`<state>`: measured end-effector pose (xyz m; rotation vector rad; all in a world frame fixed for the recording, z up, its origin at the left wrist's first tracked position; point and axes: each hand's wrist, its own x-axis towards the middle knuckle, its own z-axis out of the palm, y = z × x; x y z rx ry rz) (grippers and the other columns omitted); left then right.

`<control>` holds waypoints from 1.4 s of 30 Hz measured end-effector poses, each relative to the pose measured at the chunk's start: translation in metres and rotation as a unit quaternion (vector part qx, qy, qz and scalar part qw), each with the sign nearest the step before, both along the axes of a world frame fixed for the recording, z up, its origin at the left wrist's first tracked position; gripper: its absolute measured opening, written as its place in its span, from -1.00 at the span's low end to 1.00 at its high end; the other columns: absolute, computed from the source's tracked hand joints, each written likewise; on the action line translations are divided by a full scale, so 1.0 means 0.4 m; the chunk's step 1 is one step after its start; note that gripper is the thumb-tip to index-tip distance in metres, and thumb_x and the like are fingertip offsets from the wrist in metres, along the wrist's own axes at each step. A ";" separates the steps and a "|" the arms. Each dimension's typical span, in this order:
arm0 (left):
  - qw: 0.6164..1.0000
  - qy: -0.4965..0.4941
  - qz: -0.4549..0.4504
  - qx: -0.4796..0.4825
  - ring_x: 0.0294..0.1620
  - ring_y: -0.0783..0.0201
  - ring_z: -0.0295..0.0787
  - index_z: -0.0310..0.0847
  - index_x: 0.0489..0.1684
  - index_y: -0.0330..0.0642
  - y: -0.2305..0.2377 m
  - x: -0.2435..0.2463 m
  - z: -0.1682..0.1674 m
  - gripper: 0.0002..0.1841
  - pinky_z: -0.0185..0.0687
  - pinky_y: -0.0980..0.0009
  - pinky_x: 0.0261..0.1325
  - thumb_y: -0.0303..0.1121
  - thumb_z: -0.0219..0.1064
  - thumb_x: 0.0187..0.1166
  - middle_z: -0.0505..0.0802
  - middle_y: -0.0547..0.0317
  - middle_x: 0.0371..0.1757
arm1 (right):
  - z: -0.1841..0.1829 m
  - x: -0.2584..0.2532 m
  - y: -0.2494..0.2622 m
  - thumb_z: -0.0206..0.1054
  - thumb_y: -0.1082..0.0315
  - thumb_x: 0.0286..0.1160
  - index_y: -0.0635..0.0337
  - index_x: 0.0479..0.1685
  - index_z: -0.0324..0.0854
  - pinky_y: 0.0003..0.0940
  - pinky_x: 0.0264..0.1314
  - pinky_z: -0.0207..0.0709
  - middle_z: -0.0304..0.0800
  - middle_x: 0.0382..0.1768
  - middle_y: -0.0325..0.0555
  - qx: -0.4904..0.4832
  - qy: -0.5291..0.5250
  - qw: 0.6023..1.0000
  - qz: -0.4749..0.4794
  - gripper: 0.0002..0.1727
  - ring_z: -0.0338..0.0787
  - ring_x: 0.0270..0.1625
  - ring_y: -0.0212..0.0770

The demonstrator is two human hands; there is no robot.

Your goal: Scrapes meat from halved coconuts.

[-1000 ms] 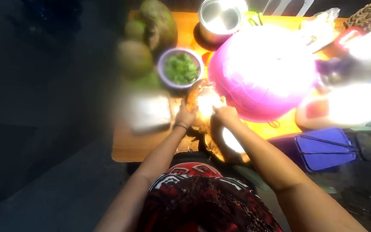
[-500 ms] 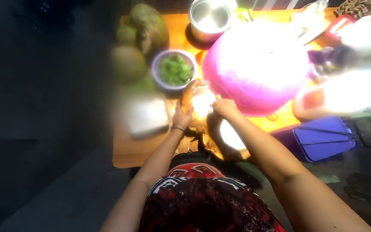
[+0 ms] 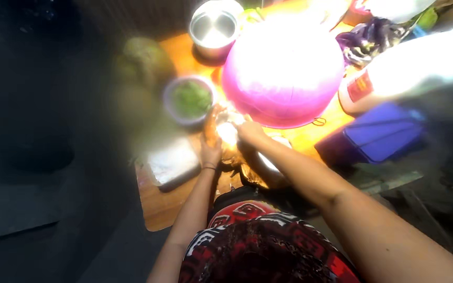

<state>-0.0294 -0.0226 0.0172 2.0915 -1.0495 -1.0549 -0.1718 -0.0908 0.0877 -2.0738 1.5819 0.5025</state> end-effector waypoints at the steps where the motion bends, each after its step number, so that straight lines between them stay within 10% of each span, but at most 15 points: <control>1: 1.000 -0.004 -0.003 0.001 0.30 -0.26 0.75 -0.01 0.87 -0.07 -0.001 0.000 0.001 -0.16 0.57 -0.23 0.37 0.00 0.35 0.67 0.75 -0.37 0.31 | -0.012 -0.002 0.015 0.12 0.38 0.76 0.16 0.64 0.47 0.38 0.23 0.57 0.72 0.27 0.39 0.006 0.015 1.000 0.013 -0.51 0.72 0.34 0.41; 6: 1.000 -0.012 0.000 -0.011 0.32 -0.25 0.74 -0.01 0.87 -0.07 0.002 -0.003 -0.014 -0.16 0.56 -0.24 0.38 0.01 0.36 0.66 0.75 -0.36 0.33 | 0.048 -0.010 0.014 0.23 0.38 0.67 0.32 0.14 0.73 0.37 0.19 0.58 0.75 0.22 0.32 0.043 0.060 0.997 0.039 -0.73 0.73 0.33 0.34; 12: 1.000 0.000 0.002 -0.020 0.42 -0.24 0.67 -0.05 0.87 -0.17 0.007 0.004 -0.028 -0.13 0.49 -0.20 0.49 0.00 0.36 0.66 0.68 -0.39 0.42 | -0.037 0.000 0.018 0.09 0.38 0.77 0.02 0.79 0.33 0.35 0.19 0.59 0.75 0.22 0.37 -0.023 -0.003 0.999 0.025 -0.42 0.75 0.28 0.40; 17: 1.000 -0.003 0.004 -0.028 0.40 -0.23 0.68 -0.03 0.87 -0.12 0.012 0.001 -0.031 -0.14 0.51 -0.20 0.46 -0.01 0.37 0.66 0.69 -0.37 0.41 | 0.025 0.021 0.021 0.22 0.46 0.64 0.31 0.24 0.70 0.34 0.14 0.62 0.77 0.18 0.31 0.016 0.052 0.997 0.055 -0.70 0.76 0.28 0.34; 24: 1.000 -0.003 0.000 -0.002 0.38 -0.25 0.70 -0.05 0.87 -0.12 0.002 0.003 -0.020 -0.14 0.53 -0.20 0.44 0.01 0.35 0.67 0.71 -0.37 0.39 | -0.027 0.019 0.041 0.29 0.46 0.55 0.10 0.77 0.31 0.30 0.04 0.65 0.77 0.11 0.36 -0.009 0.036 0.999 0.034 -0.30 0.80 0.15 0.37; 30: 1.000 -0.011 0.001 -0.006 0.36 -0.22 0.73 -0.02 0.87 -0.09 0.000 0.003 -0.024 -0.14 0.54 -0.21 0.43 0.04 0.36 0.65 0.73 -0.33 0.38 | 0.067 0.022 0.012 0.18 0.42 0.69 0.39 0.11 0.72 0.34 0.19 0.59 0.76 0.21 0.32 0.037 0.079 0.994 0.063 -0.73 0.74 0.32 0.32; 36: 1.000 0.003 -0.004 -0.007 0.37 -0.23 0.71 -0.04 0.88 -0.10 0.000 0.004 -0.015 -0.14 0.54 -0.21 0.44 0.00 0.36 0.66 0.72 -0.34 0.39 | -0.020 0.002 0.022 0.14 0.38 0.73 0.04 0.75 0.37 0.32 0.15 0.61 0.76 0.18 0.35 -0.005 0.046 0.998 0.049 -0.43 0.77 0.24 0.37; 40: 1.000 -0.004 -0.005 -0.003 0.35 -0.24 0.72 0.00 0.86 -0.08 -0.002 0.002 -0.002 -0.16 0.55 -0.23 0.40 0.02 0.36 0.66 0.73 -0.34 0.37 | 0.046 0.005 0.031 0.21 0.44 0.67 0.35 0.13 0.72 0.31 0.11 0.62 0.79 0.13 0.30 0.029 0.097 0.993 0.064 -0.75 0.78 0.24 0.31; 42: 1.000 -0.004 -0.004 -0.003 0.36 -0.23 0.72 -0.01 0.87 -0.07 0.000 0.002 -0.007 -0.15 0.55 -0.22 0.41 0.01 0.36 0.66 0.73 -0.33 0.37 | 0.065 0.015 0.004 0.14 0.46 0.70 0.35 0.13 0.73 0.33 0.11 0.60 0.79 0.15 0.32 0.009 0.082 0.995 0.057 -0.72 0.77 0.26 0.33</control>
